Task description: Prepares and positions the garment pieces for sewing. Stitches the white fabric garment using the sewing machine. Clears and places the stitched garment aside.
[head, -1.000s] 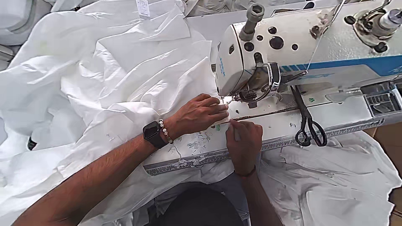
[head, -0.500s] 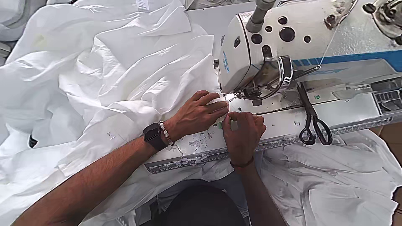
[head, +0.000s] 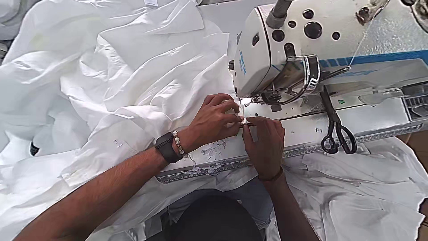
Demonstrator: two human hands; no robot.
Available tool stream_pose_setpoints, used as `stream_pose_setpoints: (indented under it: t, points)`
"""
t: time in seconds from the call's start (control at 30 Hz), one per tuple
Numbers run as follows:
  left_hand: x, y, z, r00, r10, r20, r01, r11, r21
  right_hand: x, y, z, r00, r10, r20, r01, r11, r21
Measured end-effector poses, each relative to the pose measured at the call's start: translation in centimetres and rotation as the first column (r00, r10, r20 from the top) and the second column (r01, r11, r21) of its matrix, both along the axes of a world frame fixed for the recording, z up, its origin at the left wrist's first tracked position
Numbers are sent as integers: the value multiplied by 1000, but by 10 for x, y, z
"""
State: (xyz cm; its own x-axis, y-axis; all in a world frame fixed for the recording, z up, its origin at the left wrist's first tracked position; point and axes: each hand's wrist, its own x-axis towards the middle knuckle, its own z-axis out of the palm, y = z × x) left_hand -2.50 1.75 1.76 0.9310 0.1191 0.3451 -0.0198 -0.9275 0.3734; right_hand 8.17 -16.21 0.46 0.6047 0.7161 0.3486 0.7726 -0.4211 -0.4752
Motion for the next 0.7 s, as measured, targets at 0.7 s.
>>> stream_pose_setpoints:
  t: [0.7]
  points:
    - [-8, 5, -6, 998, 63, -21, -60, 989, 138, 24, 0, 21, 897, 343, 279, -277, 928, -251]
